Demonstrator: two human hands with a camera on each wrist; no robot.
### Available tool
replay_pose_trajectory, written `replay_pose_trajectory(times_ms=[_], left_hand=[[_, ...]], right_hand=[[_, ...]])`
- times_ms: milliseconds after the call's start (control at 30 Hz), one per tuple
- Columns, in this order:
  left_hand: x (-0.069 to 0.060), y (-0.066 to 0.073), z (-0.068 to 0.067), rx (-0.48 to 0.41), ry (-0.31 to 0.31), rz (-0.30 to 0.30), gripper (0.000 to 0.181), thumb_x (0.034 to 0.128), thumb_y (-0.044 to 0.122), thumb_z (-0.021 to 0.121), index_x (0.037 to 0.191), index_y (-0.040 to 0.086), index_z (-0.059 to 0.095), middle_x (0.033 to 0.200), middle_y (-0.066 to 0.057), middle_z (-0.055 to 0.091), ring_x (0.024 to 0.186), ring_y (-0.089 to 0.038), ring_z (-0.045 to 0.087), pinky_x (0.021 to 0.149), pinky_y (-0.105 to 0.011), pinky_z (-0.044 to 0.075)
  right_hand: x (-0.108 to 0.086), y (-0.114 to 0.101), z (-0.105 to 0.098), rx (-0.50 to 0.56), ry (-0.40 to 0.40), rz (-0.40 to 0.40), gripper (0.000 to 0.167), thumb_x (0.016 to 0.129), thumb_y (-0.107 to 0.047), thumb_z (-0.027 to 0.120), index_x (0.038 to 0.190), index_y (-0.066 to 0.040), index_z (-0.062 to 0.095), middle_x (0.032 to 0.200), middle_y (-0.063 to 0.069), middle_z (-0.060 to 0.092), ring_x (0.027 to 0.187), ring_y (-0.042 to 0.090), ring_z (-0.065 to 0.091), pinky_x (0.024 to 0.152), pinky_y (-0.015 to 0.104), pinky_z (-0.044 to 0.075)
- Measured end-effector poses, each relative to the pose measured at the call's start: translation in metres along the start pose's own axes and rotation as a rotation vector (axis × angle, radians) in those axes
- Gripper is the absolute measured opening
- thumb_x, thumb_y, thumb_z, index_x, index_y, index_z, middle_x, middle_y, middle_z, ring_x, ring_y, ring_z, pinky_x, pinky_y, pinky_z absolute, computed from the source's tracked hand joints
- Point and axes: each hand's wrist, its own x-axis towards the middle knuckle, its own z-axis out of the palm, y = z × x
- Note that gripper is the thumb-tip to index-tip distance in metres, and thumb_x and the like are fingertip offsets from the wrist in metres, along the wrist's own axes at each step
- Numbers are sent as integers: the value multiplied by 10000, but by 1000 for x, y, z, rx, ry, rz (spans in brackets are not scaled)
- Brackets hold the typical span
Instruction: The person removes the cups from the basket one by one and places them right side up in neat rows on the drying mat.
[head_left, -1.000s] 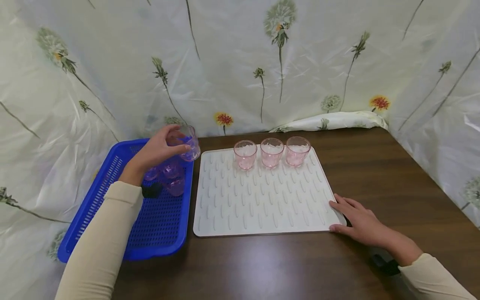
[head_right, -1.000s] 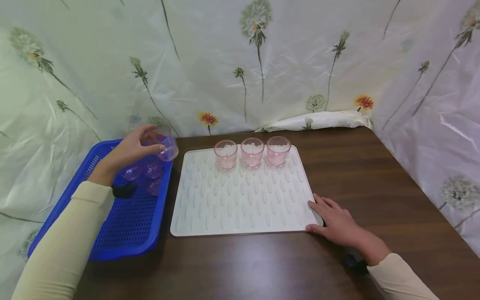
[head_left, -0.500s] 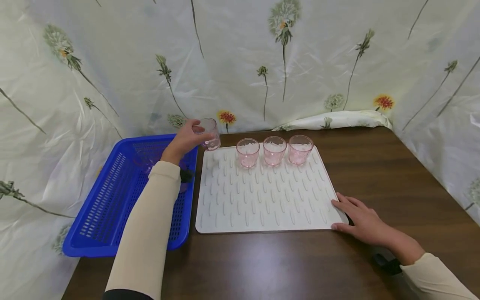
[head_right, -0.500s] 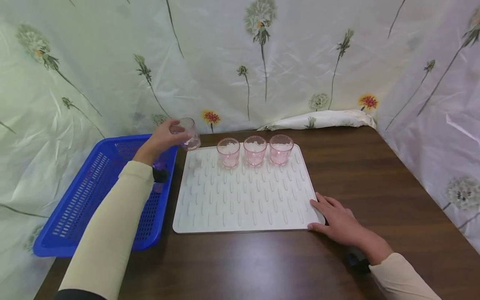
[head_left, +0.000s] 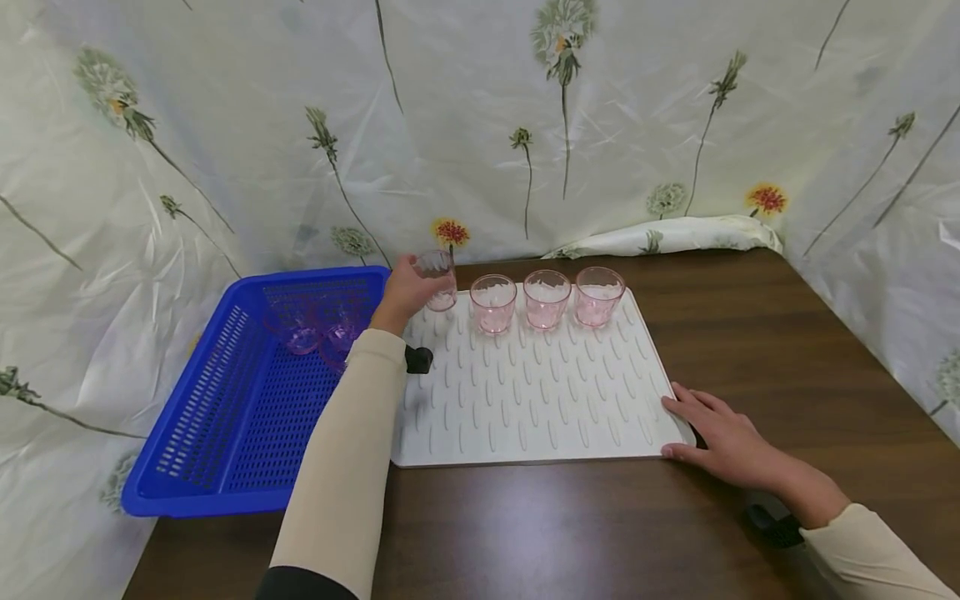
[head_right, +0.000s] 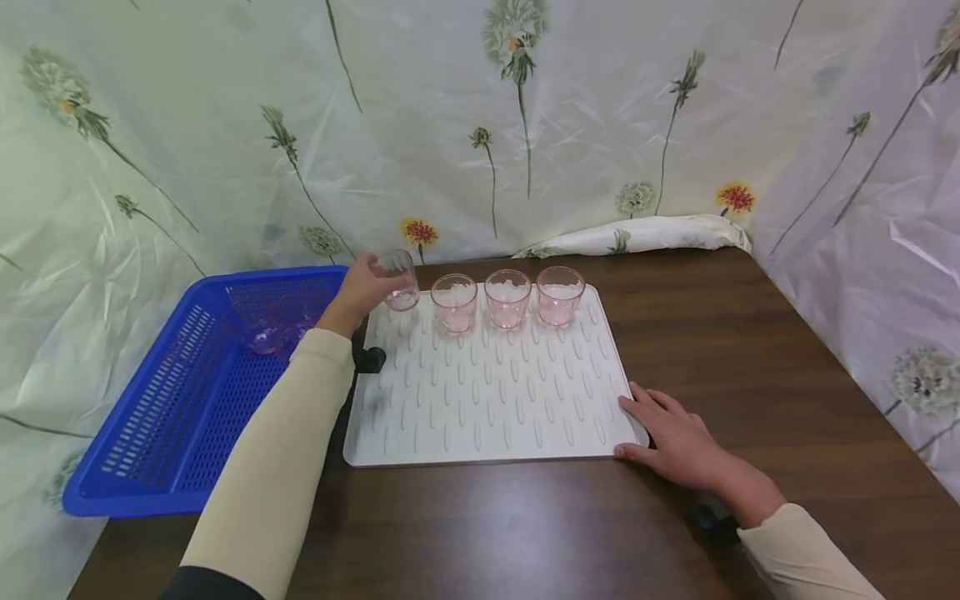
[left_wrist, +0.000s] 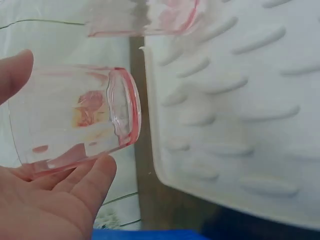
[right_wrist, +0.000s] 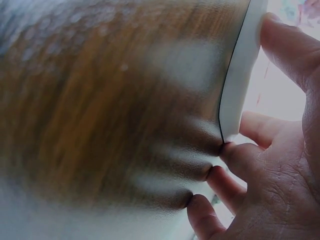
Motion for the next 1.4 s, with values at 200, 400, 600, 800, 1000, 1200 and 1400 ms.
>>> replay_pose_trajectory(times_ms=[200, 400, 600, 800, 1000, 1200, 1400], left_hand=[[1, -7, 13, -35, 19, -6, 898, 906, 286, 699, 1574, 74, 138, 1632, -155, 255, 1487, -336, 312, 1199, -488, 329], [3, -19, 22, -33, 75, -7, 866, 876, 246, 728, 1541, 56, 207, 1571, -181, 357, 1440, -345, 380, 1175, -483, 371], [3, -28, 30, 9, 102, -55, 866, 868, 263, 747, 1524, 45, 226, 1544, -198, 390, 1419, -343, 408, 1165, -478, 388], [3, -33, 34, -20, 109, -73, 841, 870, 273, 751, 1512, 89, 240, 1545, -175, 395, 1429, -333, 397, 1176, -488, 372], [2, -34, 35, -18, 107, -43, 837, 859, 269, 761, 1502, 79, 260, 1542, -170, 405, 1430, -325, 398, 1181, -480, 364], [1, -29, 33, 34, 85, -47, 874, 852, 284, 763, 1522, 74, 241, 1560, -171, 382, 1444, -328, 383, 1182, -475, 363], [1, -26, 28, 125, 36, -86, 918, 858, 287, 750, 1551, 79, 185, 1605, -167, 314, 1475, -341, 338, 1203, -473, 330]], right_hand=[[1, -1, 0, -4, -8, 3, 790, 864, -490, 707, 1457, -28, 462, 1554, 280, 352, 1367, 458, 332, 910, 696, 382], [1, -1, 0, -5, -18, 17, 806, 855, -503, 709, 1459, -30, 460, 1558, 280, 347, 1371, 458, 325, 915, 698, 378], [1, -2, 0, 2, -25, 22, 815, 852, -513, 707, 1459, -30, 460, 1559, 283, 344, 1371, 465, 321, 920, 712, 371], [2, -1, 0, -1, -31, 35, 829, 844, -522, 709, 1462, -31, 456, 1562, 283, 338, 1373, 466, 316, 918, 709, 372], [2, -1, 0, -5, -30, 28, 824, 845, -516, 710, 1460, -28, 458, 1557, 287, 341, 1370, 467, 318, 918, 711, 374], [2, 0, 1, -5, -35, 42, 836, 844, -527, 706, 1467, -34, 448, 1564, 281, 332, 1374, 470, 305, 922, 717, 364], [2, 0, 0, 0, -35, 41, 832, 853, -536, 692, 1468, -32, 446, 1564, 286, 327, 1378, 473, 298, 928, 719, 359]])
